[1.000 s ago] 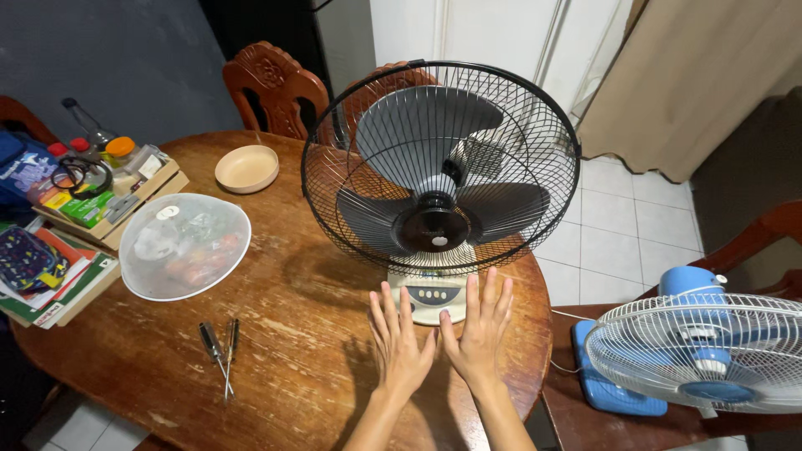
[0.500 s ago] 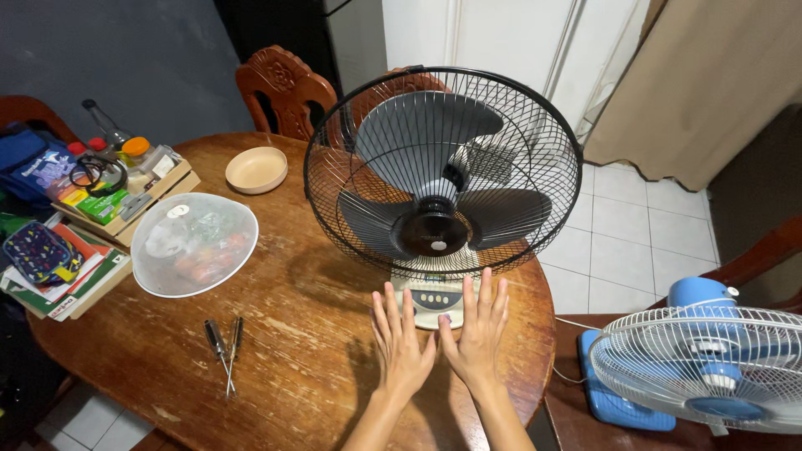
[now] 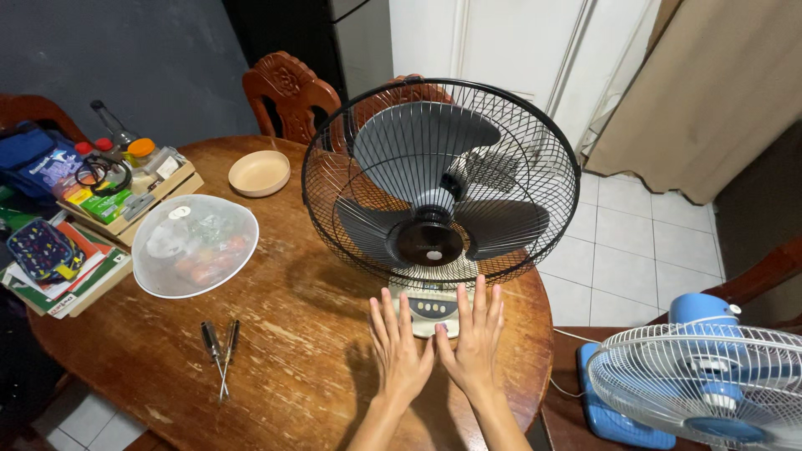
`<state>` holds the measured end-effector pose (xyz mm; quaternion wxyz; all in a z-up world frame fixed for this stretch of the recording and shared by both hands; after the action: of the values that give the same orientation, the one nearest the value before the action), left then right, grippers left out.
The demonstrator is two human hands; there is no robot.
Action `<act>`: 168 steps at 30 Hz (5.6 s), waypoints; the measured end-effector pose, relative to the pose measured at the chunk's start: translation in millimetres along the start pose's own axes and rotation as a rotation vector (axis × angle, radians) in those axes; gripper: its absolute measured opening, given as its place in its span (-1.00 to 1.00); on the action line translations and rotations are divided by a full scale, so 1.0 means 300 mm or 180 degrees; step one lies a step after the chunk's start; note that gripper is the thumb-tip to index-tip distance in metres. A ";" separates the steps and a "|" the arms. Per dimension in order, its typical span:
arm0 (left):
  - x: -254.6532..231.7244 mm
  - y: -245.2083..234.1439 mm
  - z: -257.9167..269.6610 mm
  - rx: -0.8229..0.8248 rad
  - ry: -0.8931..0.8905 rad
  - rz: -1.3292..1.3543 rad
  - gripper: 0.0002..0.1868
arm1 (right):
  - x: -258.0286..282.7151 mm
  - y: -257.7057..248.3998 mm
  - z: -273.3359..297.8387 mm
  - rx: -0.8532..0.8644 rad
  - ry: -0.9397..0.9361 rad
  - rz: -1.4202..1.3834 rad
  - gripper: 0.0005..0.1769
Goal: The person disassembles a table fan by removing the front grill, unscrewing the blade nut, and detaching the blades. They then remove the rear grill and place the components on the table.
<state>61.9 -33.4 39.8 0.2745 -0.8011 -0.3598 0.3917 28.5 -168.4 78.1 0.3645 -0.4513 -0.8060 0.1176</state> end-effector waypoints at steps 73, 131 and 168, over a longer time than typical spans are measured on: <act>1.643 -1.941 1.894 -0.2429 -0.3751 -0.2288 -0.27 | 1.610 0.877 0.612 0.1980 -0.1456 -0.2803 0.38; 0.989 -1.156 1.158 -0.1041 -0.1452 -0.1197 -0.49 | 0.858 1.315 0.684 0.2736 -0.0184 -0.1690 -0.51; 1.088 -1.914 1.112 -0.2199 -0.2124 -0.2246 -0.43 | 1.547 1.193 0.286 0.3595 -0.1006 -0.2911 -0.59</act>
<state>-279.2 616.7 132.7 -0.0164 -0.5096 -0.7777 0.3677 46.8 423.3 55.3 0.4332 0.2077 -0.7731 0.4141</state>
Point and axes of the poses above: each hand's wrist, its own z-axis away from the middle knuckle, its own y-axis out of the palm, x = y × z, the point moved 7 cm from there along -z, towards the middle knuckle, and after that the axes turned 6 degrees about -z, right-handed, at the moved point
